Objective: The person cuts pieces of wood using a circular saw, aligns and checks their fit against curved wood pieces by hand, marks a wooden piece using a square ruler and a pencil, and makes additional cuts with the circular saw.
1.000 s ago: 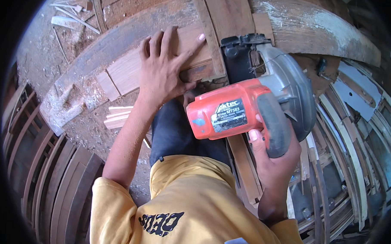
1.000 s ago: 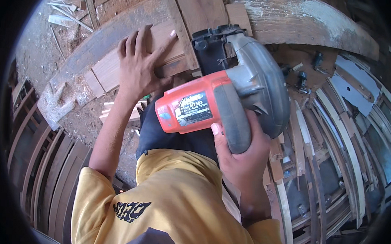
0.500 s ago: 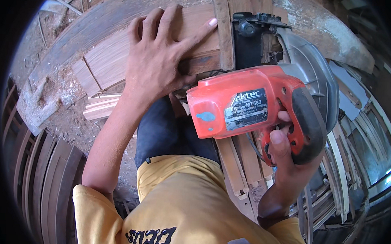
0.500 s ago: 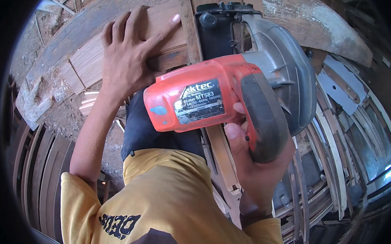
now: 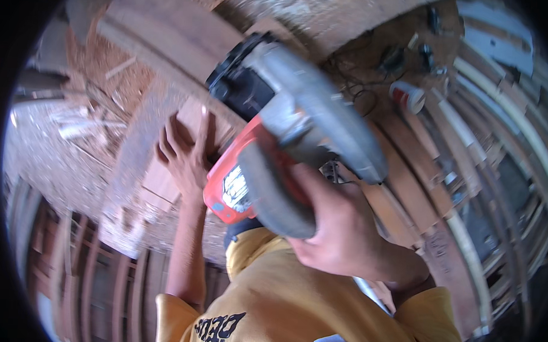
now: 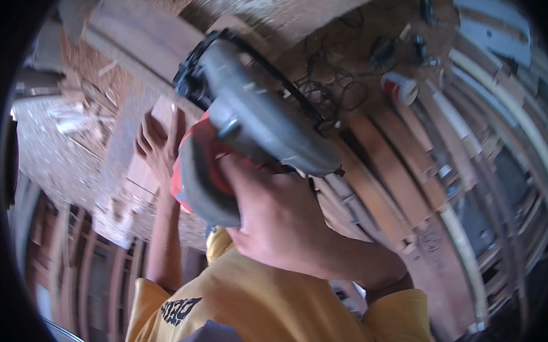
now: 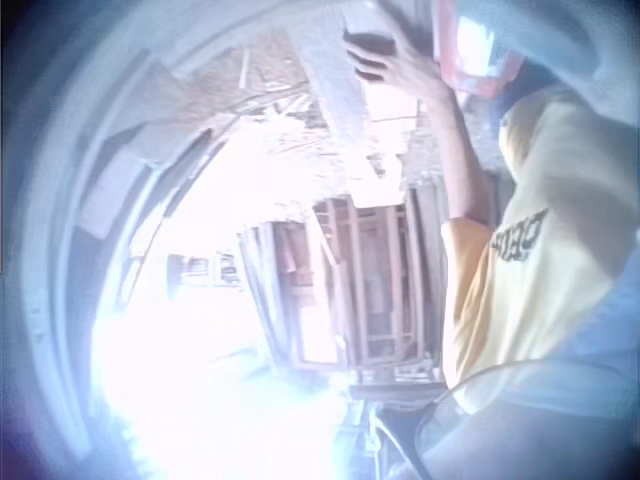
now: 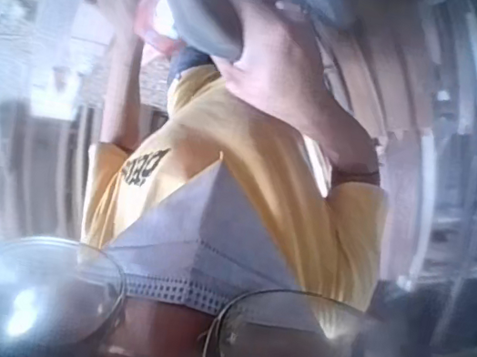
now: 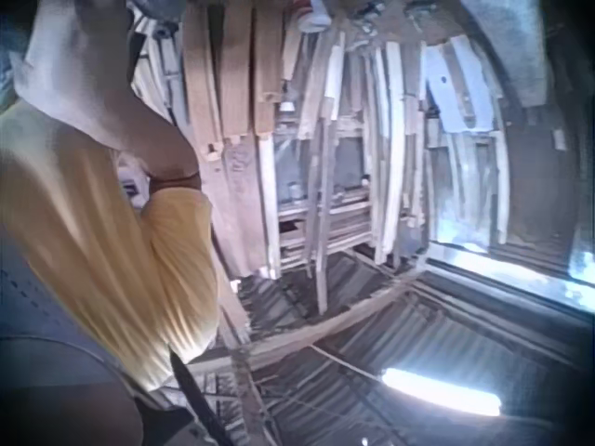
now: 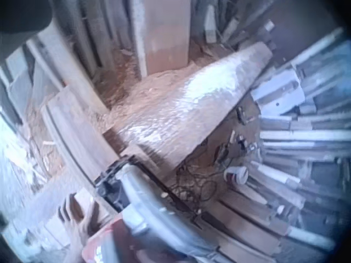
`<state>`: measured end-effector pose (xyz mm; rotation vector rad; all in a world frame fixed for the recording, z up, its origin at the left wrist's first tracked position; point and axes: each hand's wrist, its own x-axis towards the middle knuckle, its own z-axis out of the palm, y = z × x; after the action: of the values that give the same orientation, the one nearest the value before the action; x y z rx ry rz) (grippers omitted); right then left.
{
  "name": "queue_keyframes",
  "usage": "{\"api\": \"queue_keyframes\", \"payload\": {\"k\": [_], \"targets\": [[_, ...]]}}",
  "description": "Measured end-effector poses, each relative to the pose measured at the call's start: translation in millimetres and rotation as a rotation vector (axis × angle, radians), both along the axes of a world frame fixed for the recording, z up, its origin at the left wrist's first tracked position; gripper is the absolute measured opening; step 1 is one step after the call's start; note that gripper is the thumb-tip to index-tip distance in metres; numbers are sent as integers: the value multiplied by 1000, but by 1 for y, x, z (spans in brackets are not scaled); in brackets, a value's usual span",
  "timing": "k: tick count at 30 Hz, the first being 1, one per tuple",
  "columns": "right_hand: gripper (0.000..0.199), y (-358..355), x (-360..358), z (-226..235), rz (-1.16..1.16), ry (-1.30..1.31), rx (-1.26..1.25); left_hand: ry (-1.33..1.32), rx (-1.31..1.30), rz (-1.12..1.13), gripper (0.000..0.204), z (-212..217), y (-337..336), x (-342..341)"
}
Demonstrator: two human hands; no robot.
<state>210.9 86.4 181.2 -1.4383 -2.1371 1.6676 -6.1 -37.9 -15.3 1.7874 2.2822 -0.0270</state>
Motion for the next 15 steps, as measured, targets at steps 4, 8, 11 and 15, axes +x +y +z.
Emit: {"api": "queue_keyframes", "payload": {"k": [4, 8, 11, 15], "targets": [[44, 3, 0, -6, -50, 72, 88, 33, 54, -114, 66, -18, -19, -9], [30, -6, -2, -19, -31, 38, 206, -29, 6, -207, 67, 12, -45, -10], [24, -8, -7, -18, -111, 41, 205, -31, -13, -243, 68, 27, -49, -16], [30, 1, -8, -9, -38, 19, 122, -31, -28, -252, 69, 33, -51, -20]]}}
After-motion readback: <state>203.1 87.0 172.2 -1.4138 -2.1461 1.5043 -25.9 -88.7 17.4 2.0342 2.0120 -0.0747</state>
